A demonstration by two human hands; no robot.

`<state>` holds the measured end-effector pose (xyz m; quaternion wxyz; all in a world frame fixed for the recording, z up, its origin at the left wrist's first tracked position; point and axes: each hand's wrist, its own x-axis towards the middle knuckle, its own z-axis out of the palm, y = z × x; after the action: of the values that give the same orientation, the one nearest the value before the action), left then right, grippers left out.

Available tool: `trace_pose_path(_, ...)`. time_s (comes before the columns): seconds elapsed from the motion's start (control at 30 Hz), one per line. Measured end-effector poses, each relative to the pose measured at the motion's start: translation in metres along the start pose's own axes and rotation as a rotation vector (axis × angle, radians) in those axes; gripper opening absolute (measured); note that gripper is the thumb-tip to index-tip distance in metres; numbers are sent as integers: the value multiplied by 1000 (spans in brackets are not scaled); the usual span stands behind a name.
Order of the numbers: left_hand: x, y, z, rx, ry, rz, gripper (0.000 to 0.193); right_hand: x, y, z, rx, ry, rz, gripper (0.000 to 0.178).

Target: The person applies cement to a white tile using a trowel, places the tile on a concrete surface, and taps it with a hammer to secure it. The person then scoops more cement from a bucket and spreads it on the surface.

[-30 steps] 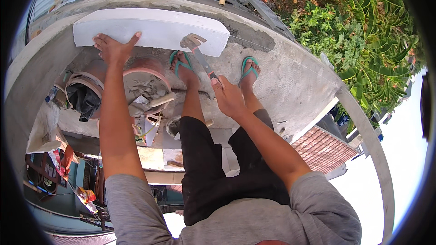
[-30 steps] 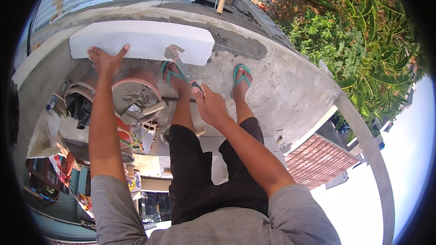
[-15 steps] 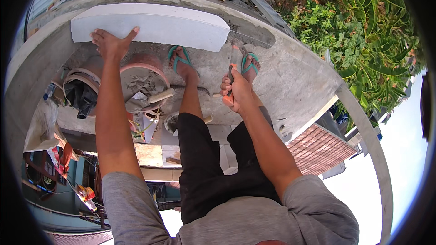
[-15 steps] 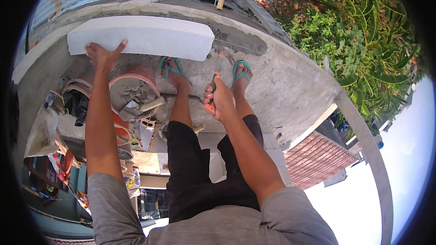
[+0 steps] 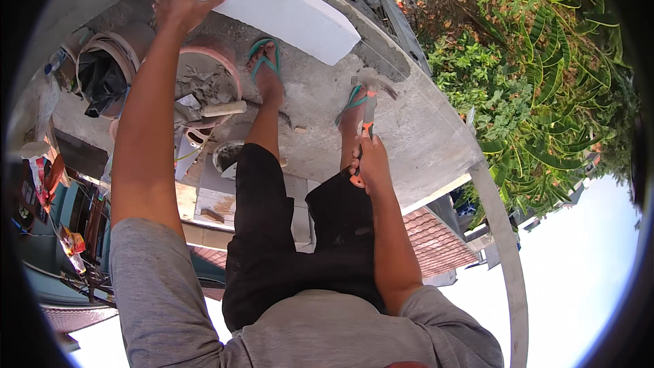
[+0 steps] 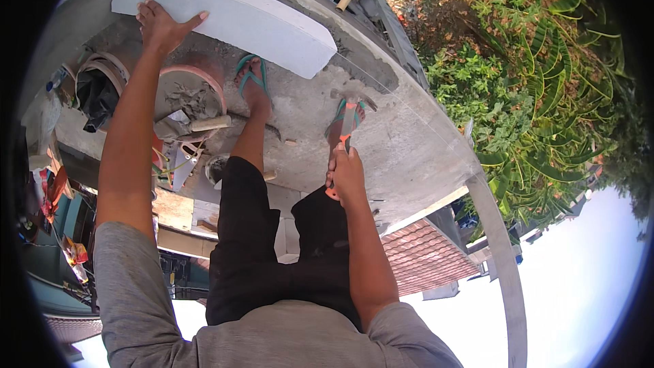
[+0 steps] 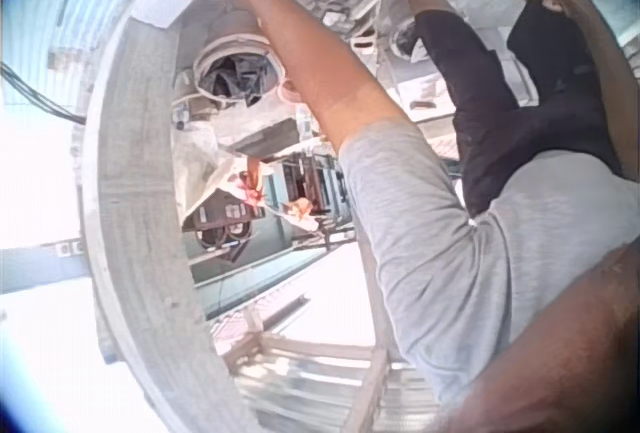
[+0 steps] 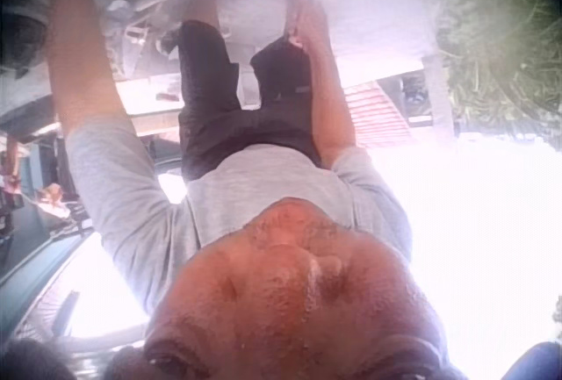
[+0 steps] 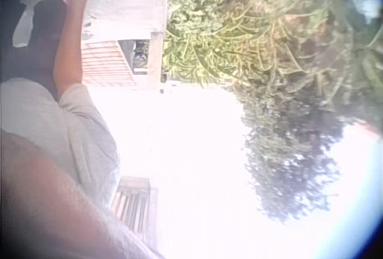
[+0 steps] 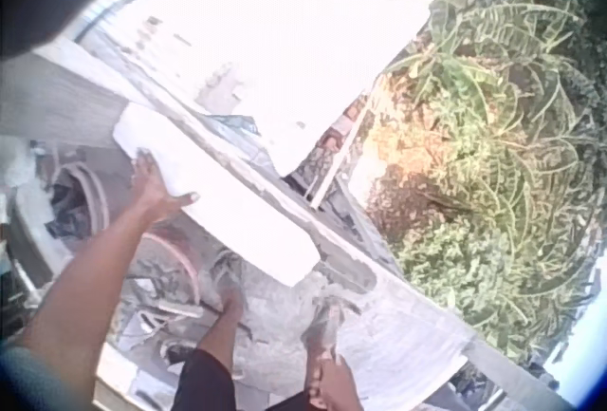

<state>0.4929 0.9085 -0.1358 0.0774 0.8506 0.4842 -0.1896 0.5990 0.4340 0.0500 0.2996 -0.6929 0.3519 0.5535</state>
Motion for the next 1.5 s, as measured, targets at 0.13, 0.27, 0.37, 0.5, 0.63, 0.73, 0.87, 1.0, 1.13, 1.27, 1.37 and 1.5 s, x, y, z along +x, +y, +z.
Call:
trace_pose_path(0.13,-3,-7,-1,-51,5,9,160,-53,-33,-27,-324,-106,-166,39)
trace_pose_path(0.27,-21,26,-60,-122,-181,-163,158,-32,-99,-22,-389,-12,-428,58)
trace_pose_path(0.37,-24,24,-59,-131,-234,-205,159,29,-156,-18,-556,64,-446,54)
trace_pose_path(0.5,-19,30,-58,-158,-200,-199,159,81,-195,-15,-824,-1,-448,50)
trace_pose_path(0.63,-23,27,-54,-178,-177,-195,159,90,-193,-9,-952,-31,-378,50)
trace_pose_path(0.73,-24,21,-52,-189,-154,-199,159,92,-189,-5,-927,-42,-358,50)
trace_pose_path(0.87,-26,20,-53,-197,-140,-197,160,98,-189,-10,-827,-34,-371,50)
trace_pose_path(1.0,-17,23,-40,-197,-134,-206,163,114,-186,-14,-894,-45,-393,52)
trace_pose_path(1.13,-16,-4,6,-107,96,-88,160,88,-202,10,-1018,-28,-343,51)
trace_pose_path(1.27,-18,12,-13,-193,15,-111,161,82,-211,22,-1287,119,-531,50)
trace_pose_path(1.37,-22,8,-18,-201,-46,-140,161,56,-215,65,-1481,202,-705,49)
trace_pose_path(1.5,-22,8,-27,-241,-60,-137,159,37,-218,115,-1043,-88,-1183,47)
